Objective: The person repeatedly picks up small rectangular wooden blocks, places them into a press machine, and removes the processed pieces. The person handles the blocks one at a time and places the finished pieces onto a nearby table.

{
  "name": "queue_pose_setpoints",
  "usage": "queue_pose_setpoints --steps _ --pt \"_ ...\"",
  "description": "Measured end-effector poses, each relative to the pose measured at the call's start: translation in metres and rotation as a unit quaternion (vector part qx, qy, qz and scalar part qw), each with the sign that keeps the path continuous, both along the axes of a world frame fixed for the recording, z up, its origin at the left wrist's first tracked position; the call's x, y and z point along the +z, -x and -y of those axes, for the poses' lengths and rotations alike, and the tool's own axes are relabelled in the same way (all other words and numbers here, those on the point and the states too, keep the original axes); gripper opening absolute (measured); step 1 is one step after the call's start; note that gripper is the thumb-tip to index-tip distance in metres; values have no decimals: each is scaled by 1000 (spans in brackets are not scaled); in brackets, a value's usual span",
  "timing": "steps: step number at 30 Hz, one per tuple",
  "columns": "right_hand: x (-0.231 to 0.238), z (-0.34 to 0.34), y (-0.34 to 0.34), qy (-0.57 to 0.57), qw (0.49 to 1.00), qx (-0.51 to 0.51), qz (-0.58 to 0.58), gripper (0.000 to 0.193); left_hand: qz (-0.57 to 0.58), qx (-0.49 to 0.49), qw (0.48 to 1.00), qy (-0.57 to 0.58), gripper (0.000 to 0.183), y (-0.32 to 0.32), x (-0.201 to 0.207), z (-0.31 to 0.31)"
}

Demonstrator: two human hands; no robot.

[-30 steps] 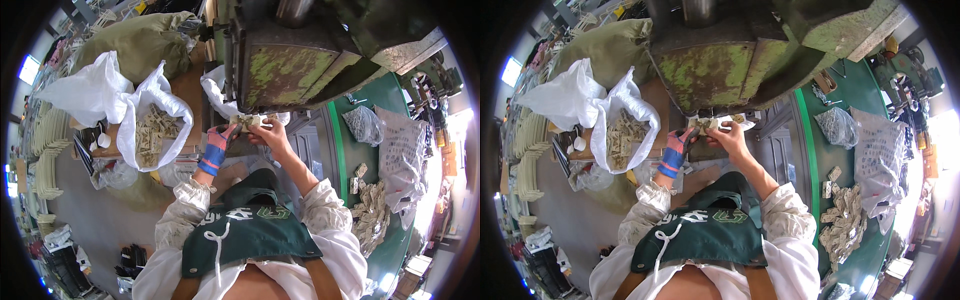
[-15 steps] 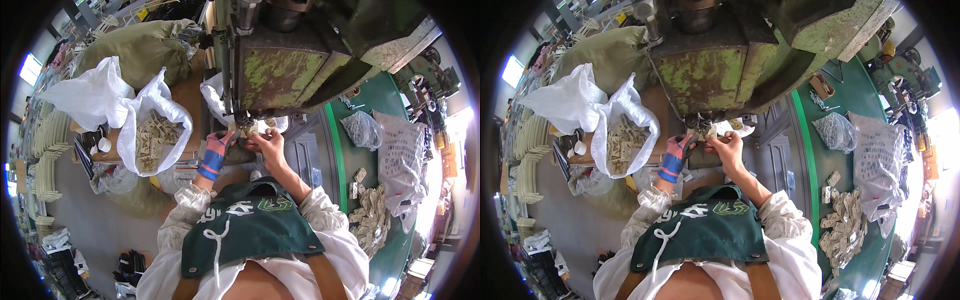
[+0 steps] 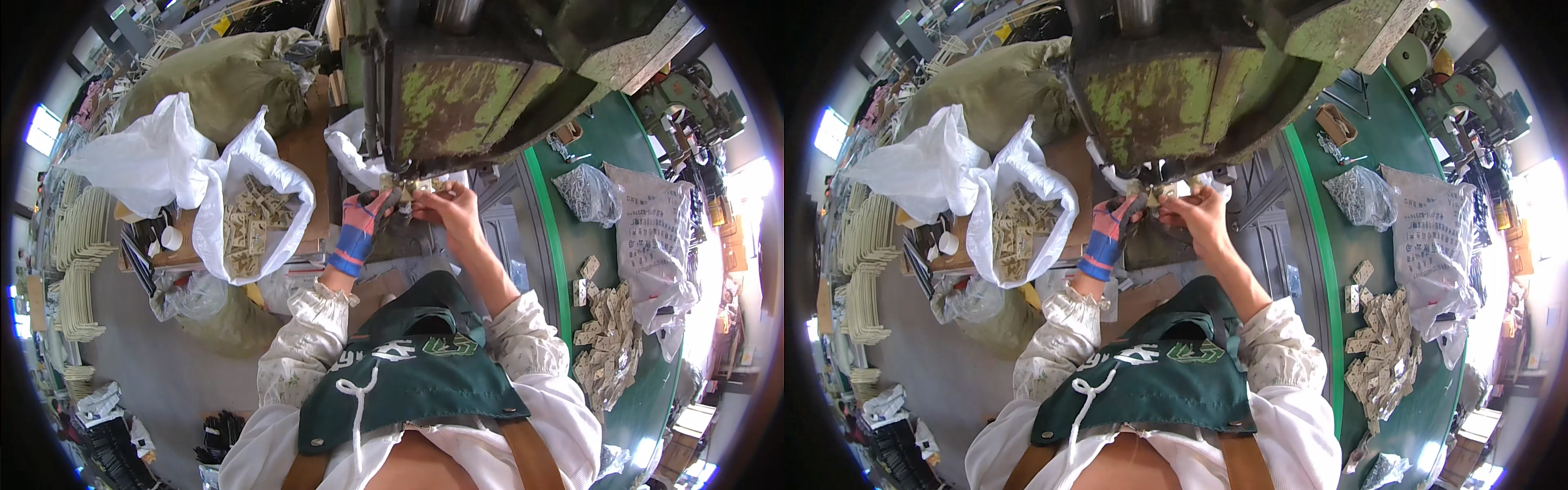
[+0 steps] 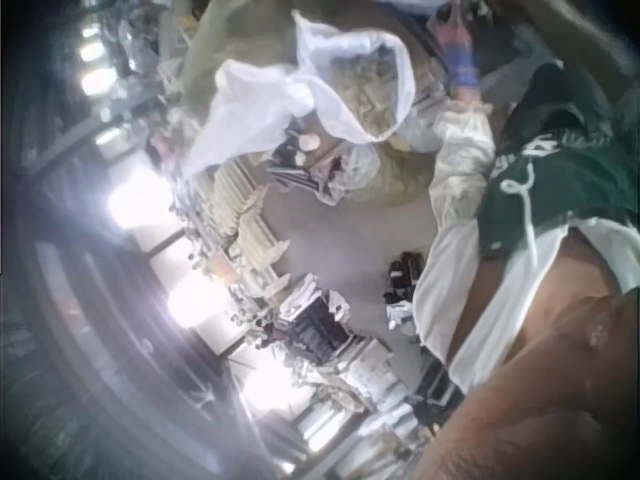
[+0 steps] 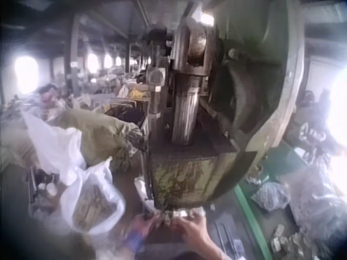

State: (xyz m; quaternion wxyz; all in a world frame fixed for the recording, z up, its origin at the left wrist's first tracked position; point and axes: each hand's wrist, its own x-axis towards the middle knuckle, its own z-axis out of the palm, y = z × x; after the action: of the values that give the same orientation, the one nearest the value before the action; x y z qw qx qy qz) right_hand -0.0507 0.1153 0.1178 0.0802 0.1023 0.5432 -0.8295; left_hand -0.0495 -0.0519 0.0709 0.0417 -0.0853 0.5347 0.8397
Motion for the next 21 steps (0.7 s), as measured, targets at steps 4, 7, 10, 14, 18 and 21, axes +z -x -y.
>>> queue_pose_setpoints --steps 4,7,10,14,18,21 --pt "5 -8 8 -34 999 24 -7 30 -85 -54 986 134 16 10 -38 9" --pt "11 -11 8 -42 997 66 -14 26 -103 -57 975 190 21 8 -37 10" --pt "14 -15 13 -66 994 88 1 27 -38 -30 996 80 17 1 -7 -2" --pt "10 -18 11 -78 991 112 9 21 -302 30 901 309 14 4 -35 3" --pt "8 -14 20 -69 991 116 25 18 -276 -17 899 339 16 2 -23 11" --pt "11 -17 17 -83 989 124 13 21 -79 -109 983 126 23 2 -23 15"
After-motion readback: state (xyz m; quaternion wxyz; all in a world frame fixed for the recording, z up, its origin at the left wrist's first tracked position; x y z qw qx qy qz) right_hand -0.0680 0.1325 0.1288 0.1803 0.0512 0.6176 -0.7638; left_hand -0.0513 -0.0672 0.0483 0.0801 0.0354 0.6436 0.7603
